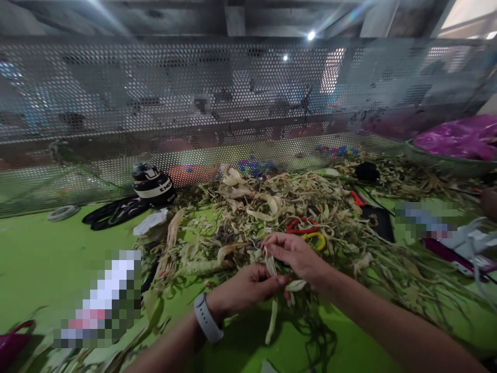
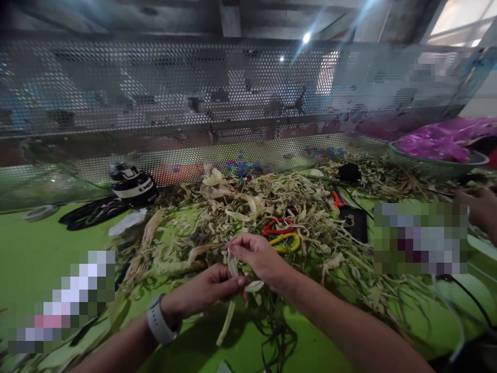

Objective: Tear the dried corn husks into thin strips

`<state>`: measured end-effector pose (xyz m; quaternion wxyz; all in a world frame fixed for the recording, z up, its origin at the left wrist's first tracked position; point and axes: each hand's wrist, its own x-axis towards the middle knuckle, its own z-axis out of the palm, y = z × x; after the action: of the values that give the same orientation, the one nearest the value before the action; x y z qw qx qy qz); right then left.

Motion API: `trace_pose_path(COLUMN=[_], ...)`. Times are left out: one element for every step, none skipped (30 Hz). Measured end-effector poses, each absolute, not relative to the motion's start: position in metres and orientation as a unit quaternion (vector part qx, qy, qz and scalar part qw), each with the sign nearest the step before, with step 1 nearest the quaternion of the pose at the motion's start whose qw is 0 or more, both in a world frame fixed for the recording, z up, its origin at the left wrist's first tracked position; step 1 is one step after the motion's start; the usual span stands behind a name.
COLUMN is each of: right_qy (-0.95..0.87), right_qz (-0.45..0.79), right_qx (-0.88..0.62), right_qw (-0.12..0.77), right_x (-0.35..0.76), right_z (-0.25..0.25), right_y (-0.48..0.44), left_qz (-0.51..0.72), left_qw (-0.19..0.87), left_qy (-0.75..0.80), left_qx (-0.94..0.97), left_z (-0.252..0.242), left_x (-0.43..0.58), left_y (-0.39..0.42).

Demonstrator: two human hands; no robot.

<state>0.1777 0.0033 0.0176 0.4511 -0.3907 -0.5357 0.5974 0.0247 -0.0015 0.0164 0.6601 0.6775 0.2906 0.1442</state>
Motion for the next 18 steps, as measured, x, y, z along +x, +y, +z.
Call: trace_pose_path(right_qy=[-0.531, -0.532, -0.539, -0.552, -0.569, -0.586, -0.599, -0.608, -0.621, -0.64, -0.667, -0.698, -0.723, -0.736, -0.737, -0.733, -0.729, -0.727], right_qz=[0.599, 0.599, 0.593, 0.575, 0.539, 0.484, 0.415, 0.342, 0.282, 0.246, 0.242, 0.267, 0.309, 0.354, 0.392, 0.417, 0.427, 0.426], right_qx=[-0.398, -0.403, -0.408, -0.416, -0.429, -0.447, -0.466, -0.481, -0.489, -0.491, -0.487, -0.477, -0.464, -0.452, -0.444, -0.441, -0.441, -0.442], right_qw=[0.448, 0.442, 0.437, 0.437, 0.448, 0.471, 0.502, 0.531, 0.544, 0.537, 0.509, 0.462, 0.407, 0.359, 0.326, 0.308, 0.303, 0.306], right_x=[0.178, 0.179, 0.18, 0.183, 0.186, 0.189, 0.192, 0.194, 0.195, 0.196, 0.195, 0.194, 0.191, 0.189, 0.186, 0.184, 0.183, 0.182], right_z=[0.016, 0.016, 0.016, 0.017, 0.018, 0.02, 0.023, 0.025, 0.027, 0.028, 0.028, 0.028, 0.026, 0.023, 0.021, 0.018, 0.015, 0.013], right_y=[0.004, 0.005, 0.006, 0.007, 0.007, 0.008, 0.008, 0.007, 0.006, 0.004, 0.002, 0.0, -0.002, -0.004, -0.005, -0.006, -0.005, -0.004], left_qz=[0.145, 0.15, 0.161, 0.18, 0.208, 0.246, 0.291, 0.335, 0.371, 0.395, 0.41, 0.415, 0.417, 0.419, 0.421, 0.425, 0.429, 0.436], left_qw=[0.667, 0.675, 0.681, 0.685, 0.686, 0.687, 0.69, 0.694, 0.701, 0.707, 0.711, 0.713, 0.71, 0.702, 0.691, 0.679, 0.665, 0.653], left_qy=[0.29, 0.293, 0.303, 0.321, 0.345, 0.37, 0.389, 0.398, 0.397, 0.391, 0.385, 0.382, 0.382, 0.387, 0.394, 0.403, 0.412, 0.418], left_qx=[0.671, 0.661, 0.647, 0.629, 0.606, 0.575, 0.537, 0.497, 0.462, 0.437, 0.421, 0.416, 0.42, 0.427, 0.435, 0.444, 0.452, 0.456], left_z=[0.016, 0.015, 0.015, 0.015, 0.016, 0.018, 0.02, 0.022, 0.023, 0.024, 0.024, 0.023, 0.022, 0.02, 0.018, 0.016, 0.015, 0.013], left_x=[0.025, 0.026, 0.025, 0.024, 0.023, 0.021, 0.019, 0.017, 0.016, 0.016, 0.016, 0.016, 0.017, 0.018, 0.02, 0.021, 0.022, 0.022], left_y=[-0.002, -0.003, -0.002, -0.002, -0.001, 0.001, 0.003, 0.004, 0.006, 0.007, 0.008, 0.008, 0.008, 0.009, 0.009, 0.009, 0.01, 0.01])
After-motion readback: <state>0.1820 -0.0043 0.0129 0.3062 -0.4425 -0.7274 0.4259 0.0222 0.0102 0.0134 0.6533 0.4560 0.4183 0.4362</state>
